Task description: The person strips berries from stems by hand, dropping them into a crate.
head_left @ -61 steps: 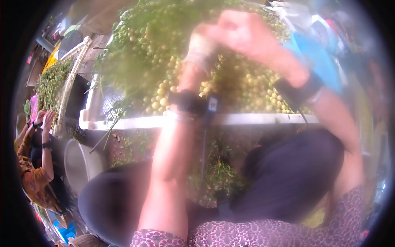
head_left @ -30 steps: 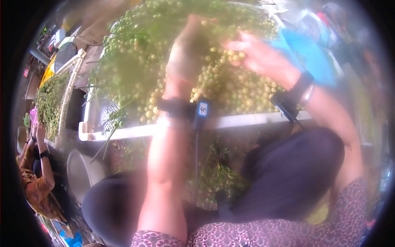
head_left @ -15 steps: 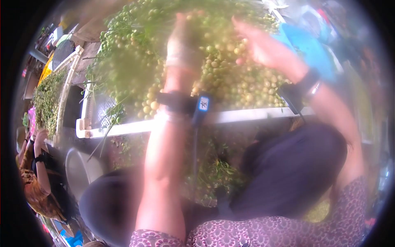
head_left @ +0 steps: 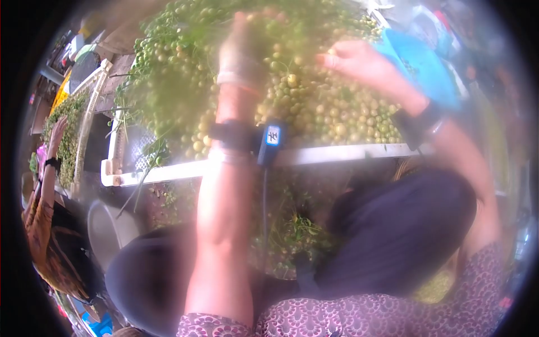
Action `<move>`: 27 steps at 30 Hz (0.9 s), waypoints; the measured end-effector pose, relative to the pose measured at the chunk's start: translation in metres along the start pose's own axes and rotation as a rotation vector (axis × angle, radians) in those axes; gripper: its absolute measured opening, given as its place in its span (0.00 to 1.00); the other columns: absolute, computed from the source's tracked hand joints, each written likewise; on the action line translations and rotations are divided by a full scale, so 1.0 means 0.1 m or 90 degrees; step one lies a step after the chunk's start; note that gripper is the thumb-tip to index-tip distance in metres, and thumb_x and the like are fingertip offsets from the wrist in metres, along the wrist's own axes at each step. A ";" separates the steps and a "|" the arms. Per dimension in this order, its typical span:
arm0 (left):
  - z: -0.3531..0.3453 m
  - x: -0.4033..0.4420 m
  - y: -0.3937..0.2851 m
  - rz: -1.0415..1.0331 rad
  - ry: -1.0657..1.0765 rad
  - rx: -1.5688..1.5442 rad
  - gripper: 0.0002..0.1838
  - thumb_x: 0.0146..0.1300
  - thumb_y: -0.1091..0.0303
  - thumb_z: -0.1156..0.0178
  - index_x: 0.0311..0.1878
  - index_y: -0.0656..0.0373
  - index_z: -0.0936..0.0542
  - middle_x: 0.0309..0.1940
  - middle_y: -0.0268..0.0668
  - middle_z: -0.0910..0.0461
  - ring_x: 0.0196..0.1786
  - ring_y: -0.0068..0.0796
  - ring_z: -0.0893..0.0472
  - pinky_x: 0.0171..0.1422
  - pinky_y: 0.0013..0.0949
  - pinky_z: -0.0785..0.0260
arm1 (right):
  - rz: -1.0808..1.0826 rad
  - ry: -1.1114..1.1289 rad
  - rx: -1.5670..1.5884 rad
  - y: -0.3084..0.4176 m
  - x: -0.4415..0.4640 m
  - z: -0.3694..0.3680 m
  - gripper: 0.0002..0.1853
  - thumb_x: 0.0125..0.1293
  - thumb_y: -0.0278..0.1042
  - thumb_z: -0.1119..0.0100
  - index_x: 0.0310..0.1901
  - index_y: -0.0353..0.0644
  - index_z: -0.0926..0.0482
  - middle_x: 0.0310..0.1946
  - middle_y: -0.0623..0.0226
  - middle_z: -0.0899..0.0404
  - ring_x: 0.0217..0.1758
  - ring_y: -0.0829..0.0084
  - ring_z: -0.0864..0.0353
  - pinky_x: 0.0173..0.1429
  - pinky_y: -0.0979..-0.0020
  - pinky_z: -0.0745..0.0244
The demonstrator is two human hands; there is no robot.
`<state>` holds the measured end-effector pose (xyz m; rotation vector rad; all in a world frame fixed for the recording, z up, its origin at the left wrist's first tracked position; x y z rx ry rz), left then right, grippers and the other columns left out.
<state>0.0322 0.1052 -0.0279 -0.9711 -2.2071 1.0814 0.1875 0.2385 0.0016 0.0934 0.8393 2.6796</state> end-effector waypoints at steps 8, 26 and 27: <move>-0.10 -0.11 0.16 -0.142 0.100 0.058 0.21 0.72 0.54 0.52 0.55 0.59 0.24 0.47 0.32 0.22 0.48 0.25 0.25 0.55 0.29 0.35 | 0.109 -0.156 0.164 0.07 0.17 -0.25 0.28 0.65 0.43 0.47 0.61 0.33 0.34 0.56 0.55 0.27 0.54 0.69 0.26 0.54 0.70 0.29; 0.02 0.09 0.23 0.844 0.110 -1.501 0.17 0.72 0.66 0.52 0.60 0.60 0.28 0.53 0.35 0.26 0.56 0.27 0.28 0.63 0.30 0.37 | 0.225 -0.134 0.059 0.12 0.28 -0.10 0.24 0.67 0.41 0.46 0.58 0.31 0.30 0.46 0.58 0.21 0.47 0.74 0.22 0.52 0.74 0.29; 0.03 0.10 0.25 0.833 0.096 -1.534 0.18 0.72 0.65 0.52 0.61 0.60 0.29 0.53 0.35 0.26 0.56 0.27 0.28 0.62 0.30 0.36 | 0.260 -0.132 0.028 0.10 0.29 -0.11 0.23 0.67 0.41 0.46 0.56 0.31 0.29 0.42 0.58 0.20 0.44 0.74 0.21 0.49 0.74 0.28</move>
Point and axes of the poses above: each hand's wrist, its own x-axis towards the middle knuckle, its own z-axis out of the back of the hand, y = z × x, the point moved 1 cm from there along x, towards the middle knuckle
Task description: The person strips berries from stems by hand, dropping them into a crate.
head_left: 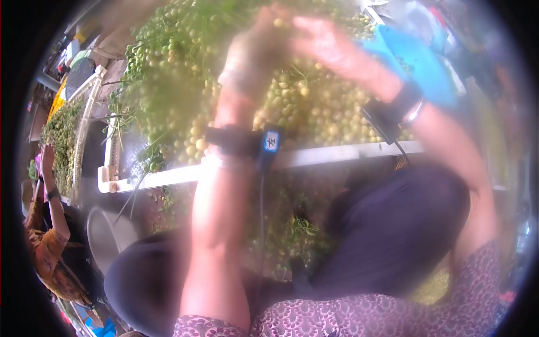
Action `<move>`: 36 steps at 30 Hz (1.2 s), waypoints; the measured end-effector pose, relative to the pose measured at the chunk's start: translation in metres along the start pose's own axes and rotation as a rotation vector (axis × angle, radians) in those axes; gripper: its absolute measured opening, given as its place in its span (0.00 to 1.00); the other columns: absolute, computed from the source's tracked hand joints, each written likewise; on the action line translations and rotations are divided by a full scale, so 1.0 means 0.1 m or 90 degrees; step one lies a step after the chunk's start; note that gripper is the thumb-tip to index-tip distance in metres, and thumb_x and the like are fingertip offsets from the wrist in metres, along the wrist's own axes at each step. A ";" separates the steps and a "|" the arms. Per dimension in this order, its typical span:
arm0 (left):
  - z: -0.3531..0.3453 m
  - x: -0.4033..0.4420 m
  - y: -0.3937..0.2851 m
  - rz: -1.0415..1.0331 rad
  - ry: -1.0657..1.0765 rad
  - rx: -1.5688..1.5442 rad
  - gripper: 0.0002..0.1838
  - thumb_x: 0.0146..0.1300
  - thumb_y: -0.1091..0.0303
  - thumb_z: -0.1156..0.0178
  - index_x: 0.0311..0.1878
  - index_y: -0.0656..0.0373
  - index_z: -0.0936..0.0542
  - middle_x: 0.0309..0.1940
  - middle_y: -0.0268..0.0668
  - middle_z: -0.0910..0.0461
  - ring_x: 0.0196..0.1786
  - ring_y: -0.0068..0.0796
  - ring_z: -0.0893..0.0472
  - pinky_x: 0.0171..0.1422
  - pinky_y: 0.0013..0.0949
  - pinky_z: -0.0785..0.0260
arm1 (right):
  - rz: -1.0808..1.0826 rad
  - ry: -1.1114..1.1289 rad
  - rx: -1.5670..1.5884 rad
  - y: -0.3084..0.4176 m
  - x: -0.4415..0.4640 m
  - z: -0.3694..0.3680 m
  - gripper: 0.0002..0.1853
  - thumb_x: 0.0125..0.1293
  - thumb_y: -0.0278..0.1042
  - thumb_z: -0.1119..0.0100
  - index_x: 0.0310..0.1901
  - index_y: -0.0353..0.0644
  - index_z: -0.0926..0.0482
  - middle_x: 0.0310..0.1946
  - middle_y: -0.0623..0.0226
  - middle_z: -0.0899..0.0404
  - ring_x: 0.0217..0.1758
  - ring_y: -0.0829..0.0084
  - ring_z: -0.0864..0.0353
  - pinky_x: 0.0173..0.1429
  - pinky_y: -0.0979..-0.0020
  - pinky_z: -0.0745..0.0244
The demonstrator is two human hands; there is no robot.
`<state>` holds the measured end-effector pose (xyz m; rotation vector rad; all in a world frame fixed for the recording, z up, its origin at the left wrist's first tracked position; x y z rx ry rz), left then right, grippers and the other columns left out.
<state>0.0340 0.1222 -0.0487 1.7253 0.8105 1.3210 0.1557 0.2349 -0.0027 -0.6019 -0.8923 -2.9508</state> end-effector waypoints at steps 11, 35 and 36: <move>0.01 -0.06 0.18 0.546 0.025 -1.369 0.19 0.63 0.70 0.46 0.58 0.52 0.28 0.43 0.39 0.20 0.40 0.28 0.21 0.43 0.30 0.27 | -0.085 0.105 -0.213 0.17 -0.04 0.19 0.24 0.64 0.48 0.43 0.52 0.35 0.24 0.39 0.60 0.19 0.47 0.78 0.22 0.49 0.75 0.29; 0.40 0.14 0.65 1.038 0.181 -2.090 0.24 0.70 0.49 0.51 0.60 0.56 0.27 0.47 0.31 0.24 0.47 0.22 0.25 0.50 0.27 0.33 | -0.054 -0.005 0.291 0.28 0.06 -0.11 0.24 0.66 0.38 0.44 0.58 0.29 0.30 0.50 0.64 0.23 0.53 0.77 0.27 0.57 0.75 0.32; 0.42 0.14 0.66 1.071 0.176 -2.069 0.24 0.70 0.49 0.51 0.59 0.56 0.26 0.45 0.29 0.23 0.45 0.20 0.25 0.48 0.26 0.33 | -0.046 -0.009 0.282 0.23 0.07 -0.14 0.23 0.66 0.37 0.43 0.58 0.30 0.30 0.48 0.63 0.23 0.51 0.77 0.26 0.56 0.75 0.31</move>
Point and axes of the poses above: each hand's wrist, its own x-axis towards the middle knuckle, its own z-axis out of the back of the hand, y = z × x, the point moved 1 cm from there along x, towards the middle knuckle
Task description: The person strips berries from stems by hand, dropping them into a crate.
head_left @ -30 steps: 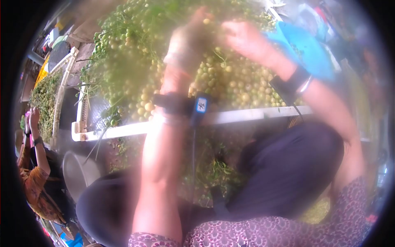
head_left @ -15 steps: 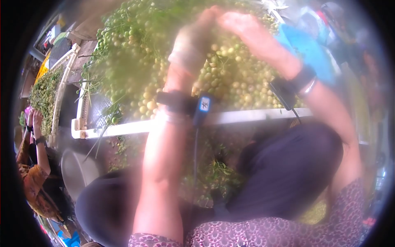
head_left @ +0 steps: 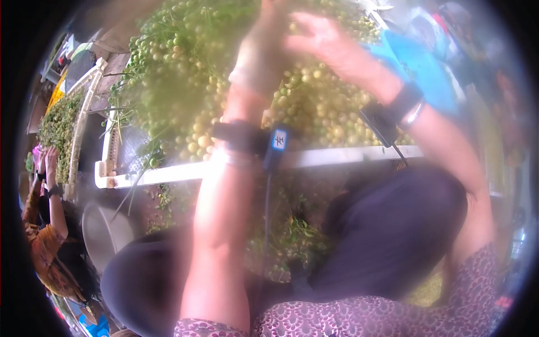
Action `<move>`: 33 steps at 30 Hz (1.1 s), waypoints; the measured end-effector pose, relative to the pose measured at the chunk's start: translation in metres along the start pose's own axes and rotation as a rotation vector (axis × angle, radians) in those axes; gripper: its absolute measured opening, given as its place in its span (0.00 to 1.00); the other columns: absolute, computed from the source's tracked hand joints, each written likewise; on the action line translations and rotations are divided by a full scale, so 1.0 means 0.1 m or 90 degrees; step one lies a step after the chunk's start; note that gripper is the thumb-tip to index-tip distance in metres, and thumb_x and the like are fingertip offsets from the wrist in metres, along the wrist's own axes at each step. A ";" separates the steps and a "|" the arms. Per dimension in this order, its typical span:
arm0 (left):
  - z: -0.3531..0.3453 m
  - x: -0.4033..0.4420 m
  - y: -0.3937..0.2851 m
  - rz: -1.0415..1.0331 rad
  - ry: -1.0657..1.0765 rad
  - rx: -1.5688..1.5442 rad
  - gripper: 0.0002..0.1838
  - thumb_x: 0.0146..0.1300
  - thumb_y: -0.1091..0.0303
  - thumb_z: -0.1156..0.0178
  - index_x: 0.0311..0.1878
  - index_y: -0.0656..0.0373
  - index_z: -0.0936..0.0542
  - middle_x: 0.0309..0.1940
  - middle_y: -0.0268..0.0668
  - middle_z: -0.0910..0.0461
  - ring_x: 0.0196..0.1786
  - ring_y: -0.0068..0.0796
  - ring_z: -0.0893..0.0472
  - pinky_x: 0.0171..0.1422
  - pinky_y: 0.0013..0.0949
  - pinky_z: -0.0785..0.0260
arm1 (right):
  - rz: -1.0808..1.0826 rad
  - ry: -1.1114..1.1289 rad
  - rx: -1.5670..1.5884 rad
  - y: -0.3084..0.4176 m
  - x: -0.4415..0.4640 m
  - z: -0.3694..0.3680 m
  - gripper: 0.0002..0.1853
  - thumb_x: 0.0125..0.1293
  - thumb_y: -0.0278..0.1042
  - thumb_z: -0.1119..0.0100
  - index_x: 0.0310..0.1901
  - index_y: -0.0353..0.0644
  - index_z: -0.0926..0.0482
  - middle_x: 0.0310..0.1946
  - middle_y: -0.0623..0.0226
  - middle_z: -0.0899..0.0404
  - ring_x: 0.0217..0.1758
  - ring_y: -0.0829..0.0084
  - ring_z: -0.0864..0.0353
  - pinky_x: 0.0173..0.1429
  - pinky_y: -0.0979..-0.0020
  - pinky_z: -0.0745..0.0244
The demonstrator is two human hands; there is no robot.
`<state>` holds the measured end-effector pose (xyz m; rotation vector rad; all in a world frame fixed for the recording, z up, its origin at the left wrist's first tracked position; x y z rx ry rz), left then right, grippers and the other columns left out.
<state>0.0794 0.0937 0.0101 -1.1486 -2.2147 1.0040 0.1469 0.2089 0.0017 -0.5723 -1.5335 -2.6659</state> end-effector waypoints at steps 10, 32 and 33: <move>0.31 0.24 0.25 -0.122 -0.022 0.152 0.19 0.68 0.50 0.45 0.49 0.56 0.20 0.35 0.22 0.25 0.33 0.15 0.30 0.36 0.23 0.39 | -0.069 0.040 -0.423 0.02 0.05 0.29 0.15 0.61 0.44 0.41 0.35 0.38 0.22 0.26 0.60 0.22 0.31 0.75 0.24 0.36 0.69 0.30; 0.58 0.42 0.35 -0.119 -0.021 0.061 0.16 0.68 0.53 0.45 0.41 0.56 0.19 0.37 0.27 0.21 0.37 0.18 0.26 0.41 0.27 0.33 | 0.293 0.107 -0.488 -0.94 -0.14 0.73 0.22 0.63 0.33 0.46 0.58 0.34 0.29 0.49 0.57 0.22 0.45 0.73 0.22 0.47 0.73 0.27; 0.51 0.38 0.26 -0.066 -0.050 0.209 0.16 0.68 0.52 0.46 0.39 0.55 0.19 0.34 0.27 0.22 0.35 0.17 0.26 0.39 0.27 0.34 | 0.299 0.078 -0.493 -0.96 -0.14 0.73 0.22 0.63 0.34 0.46 0.57 0.34 0.28 0.49 0.55 0.22 0.45 0.71 0.22 0.48 0.72 0.27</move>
Point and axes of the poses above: each hand's wrist, its own x-axis towards the middle knuckle, its own z-axis out of the back of the hand, y = z × x, the point moved 1 cm from there along x, towards the middle knuckle
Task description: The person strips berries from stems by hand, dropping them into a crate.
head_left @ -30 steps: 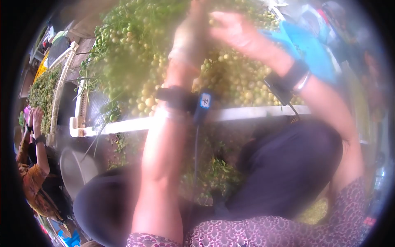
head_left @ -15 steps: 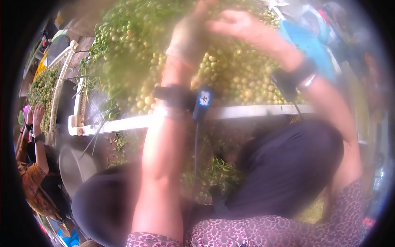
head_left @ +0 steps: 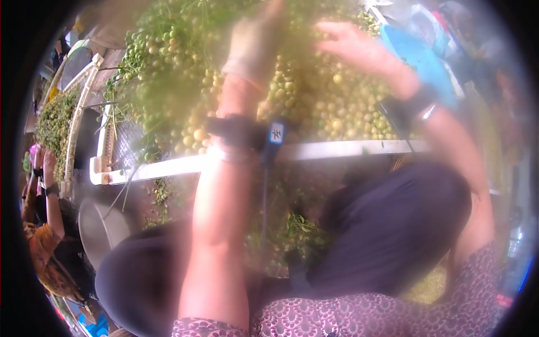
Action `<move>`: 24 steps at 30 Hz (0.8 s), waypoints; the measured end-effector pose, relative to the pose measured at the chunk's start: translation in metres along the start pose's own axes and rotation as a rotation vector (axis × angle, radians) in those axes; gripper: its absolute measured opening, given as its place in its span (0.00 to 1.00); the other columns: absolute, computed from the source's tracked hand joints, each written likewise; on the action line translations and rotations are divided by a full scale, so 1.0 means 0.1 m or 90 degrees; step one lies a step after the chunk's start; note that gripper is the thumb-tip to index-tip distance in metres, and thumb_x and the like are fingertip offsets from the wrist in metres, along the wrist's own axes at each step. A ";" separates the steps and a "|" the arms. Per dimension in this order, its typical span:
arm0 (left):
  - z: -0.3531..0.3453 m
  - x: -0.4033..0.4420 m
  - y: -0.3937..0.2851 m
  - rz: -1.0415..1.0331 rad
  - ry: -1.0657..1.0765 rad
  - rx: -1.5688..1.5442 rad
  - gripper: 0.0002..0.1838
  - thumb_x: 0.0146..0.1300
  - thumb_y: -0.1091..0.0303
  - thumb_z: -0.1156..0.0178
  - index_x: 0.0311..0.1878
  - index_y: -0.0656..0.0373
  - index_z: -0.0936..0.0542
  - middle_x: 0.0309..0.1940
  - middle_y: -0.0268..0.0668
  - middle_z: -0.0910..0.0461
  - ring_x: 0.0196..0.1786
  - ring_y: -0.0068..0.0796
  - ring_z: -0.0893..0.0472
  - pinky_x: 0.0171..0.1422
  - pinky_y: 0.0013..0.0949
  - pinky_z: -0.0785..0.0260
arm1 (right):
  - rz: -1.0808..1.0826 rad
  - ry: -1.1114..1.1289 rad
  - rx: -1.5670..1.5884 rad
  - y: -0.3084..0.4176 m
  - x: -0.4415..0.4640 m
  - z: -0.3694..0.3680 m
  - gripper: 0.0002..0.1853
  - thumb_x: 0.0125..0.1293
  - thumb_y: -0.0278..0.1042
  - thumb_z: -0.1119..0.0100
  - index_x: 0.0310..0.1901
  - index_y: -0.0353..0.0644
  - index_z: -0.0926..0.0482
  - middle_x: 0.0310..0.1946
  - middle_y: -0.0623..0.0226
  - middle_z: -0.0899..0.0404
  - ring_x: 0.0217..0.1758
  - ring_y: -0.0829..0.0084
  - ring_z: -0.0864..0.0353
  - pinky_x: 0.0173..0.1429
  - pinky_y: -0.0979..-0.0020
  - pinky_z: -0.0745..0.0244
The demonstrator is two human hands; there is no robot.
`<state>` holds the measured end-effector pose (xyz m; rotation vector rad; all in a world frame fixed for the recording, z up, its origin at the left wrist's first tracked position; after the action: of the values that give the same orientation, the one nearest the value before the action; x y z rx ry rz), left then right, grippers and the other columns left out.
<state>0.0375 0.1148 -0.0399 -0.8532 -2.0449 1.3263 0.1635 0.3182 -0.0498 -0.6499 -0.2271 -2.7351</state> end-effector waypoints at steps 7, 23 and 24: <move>0.06 0.02 0.19 0.028 -0.029 0.107 0.22 0.68 0.45 0.49 0.31 0.54 0.20 0.24 0.24 0.27 0.27 0.18 0.32 0.30 0.28 0.39 | -0.464 -0.016 0.156 0.81 0.41 0.17 0.19 0.64 0.39 0.46 0.52 0.37 0.25 0.41 0.55 0.20 0.39 0.70 0.21 0.45 0.70 0.26; 0.23 0.49 0.47 -0.165 0.006 0.294 0.14 0.70 0.59 0.54 0.51 0.57 0.28 0.38 0.43 0.19 0.40 0.38 0.19 0.41 0.33 0.28 | -0.070 0.287 -0.205 0.76 0.20 0.36 0.22 0.55 0.20 0.44 0.54 0.41 0.25 0.60 0.48 0.31 0.60 0.54 0.29 0.62 0.63 0.31; 0.26 0.50 0.49 -0.150 0.007 0.309 0.15 0.71 0.59 0.54 0.52 0.57 0.30 0.39 0.42 0.19 0.40 0.37 0.20 0.43 0.32 0.28 | -0.031 0.254 -0.182 0.75 0.14 0.39 0.22 0.57 0.23 0.44 0.55 0.40 0.26 0.59 0.49 0.31 0.60 0.57 0.29 0.61 0.65 0.31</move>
<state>-0.0030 0.1529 -0.0892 -0.3897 -1.6424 1.5768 0.1931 0.2534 -0.0024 -0.1530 0.2475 -2.8963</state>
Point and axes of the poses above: each hand's wrist, its own x-axis towards the middle knuckle, its own z-axis out of the back of the hand, y = z × x, the point moved 1 cm from there along x, towards the middle knuckle
